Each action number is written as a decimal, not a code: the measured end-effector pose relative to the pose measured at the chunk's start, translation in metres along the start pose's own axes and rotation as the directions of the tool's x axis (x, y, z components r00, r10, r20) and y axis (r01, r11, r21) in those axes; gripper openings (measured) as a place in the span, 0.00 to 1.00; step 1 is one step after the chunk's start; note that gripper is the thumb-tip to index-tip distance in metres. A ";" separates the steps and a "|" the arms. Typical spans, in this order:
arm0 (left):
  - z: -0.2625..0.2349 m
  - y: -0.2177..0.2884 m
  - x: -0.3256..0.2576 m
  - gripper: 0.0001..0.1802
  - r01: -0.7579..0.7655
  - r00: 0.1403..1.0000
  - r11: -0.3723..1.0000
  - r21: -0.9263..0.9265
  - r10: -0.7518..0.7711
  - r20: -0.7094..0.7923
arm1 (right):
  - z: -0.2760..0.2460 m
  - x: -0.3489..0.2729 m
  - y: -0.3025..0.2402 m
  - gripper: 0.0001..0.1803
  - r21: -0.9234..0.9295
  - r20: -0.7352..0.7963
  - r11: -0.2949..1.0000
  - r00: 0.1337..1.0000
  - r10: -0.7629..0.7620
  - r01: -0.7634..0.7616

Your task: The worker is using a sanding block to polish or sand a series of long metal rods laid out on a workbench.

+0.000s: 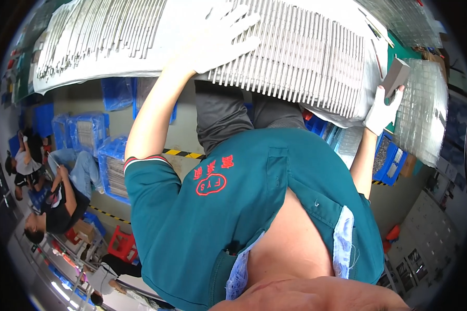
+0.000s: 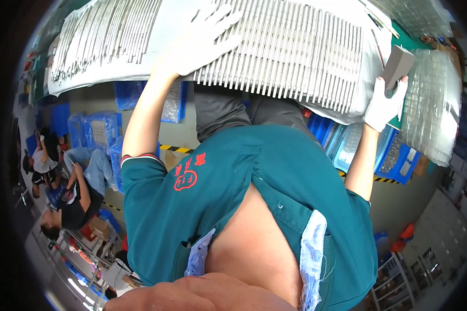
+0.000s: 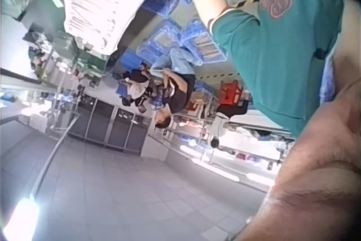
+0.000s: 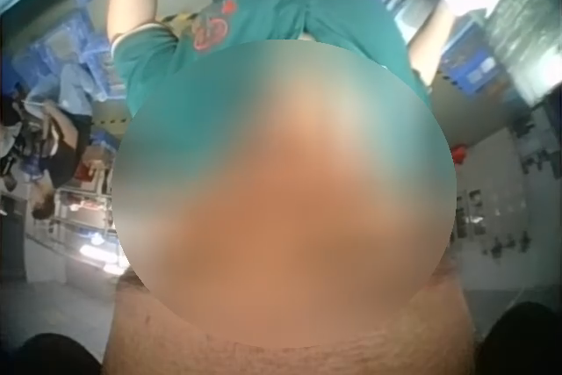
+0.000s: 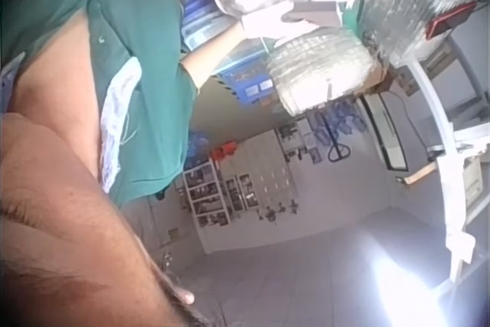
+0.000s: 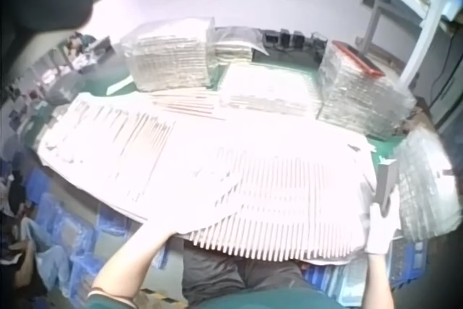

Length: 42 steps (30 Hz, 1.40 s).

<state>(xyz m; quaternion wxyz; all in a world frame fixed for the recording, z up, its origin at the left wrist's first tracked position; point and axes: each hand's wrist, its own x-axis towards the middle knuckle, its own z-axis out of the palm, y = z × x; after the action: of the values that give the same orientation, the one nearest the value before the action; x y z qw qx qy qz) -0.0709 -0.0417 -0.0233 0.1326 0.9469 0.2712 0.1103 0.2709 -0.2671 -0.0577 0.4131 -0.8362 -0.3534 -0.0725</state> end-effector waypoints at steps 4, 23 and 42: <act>-0.013 -0.007 -0.005 0.32 0.146 0.979 0.987 -0.072 -0.134 0.151 | -0.001 0.000 -0.003 0.40 -0.010 0.004 1.000 1.000 -0.002 0.002; 0.016 -0.013 -0.036 0.25 -0.094 0.987 0.935 0.341 0.132 -0.090 | 0.001 0.002 -0.002 0.40 0.006 -0.007 0.999 0.999 -0.032 0.032; 0.042 0.033 -0.067 0.38 -0.041 0.986 0.973 0.227 0.076 -0.151 | -0.001 -0.011 -0.055 0.37 0.139 0.378 0.810 0.726 -0.575 0.569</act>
<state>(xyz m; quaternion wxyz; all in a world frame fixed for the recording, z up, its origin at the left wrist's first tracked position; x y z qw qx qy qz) -0.0981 -0.1132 -0.0613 0.0002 0.9516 0.2635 0.1583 0.2271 -0.2516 -0.0263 0.2945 -0.6800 -0.6712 -0.0204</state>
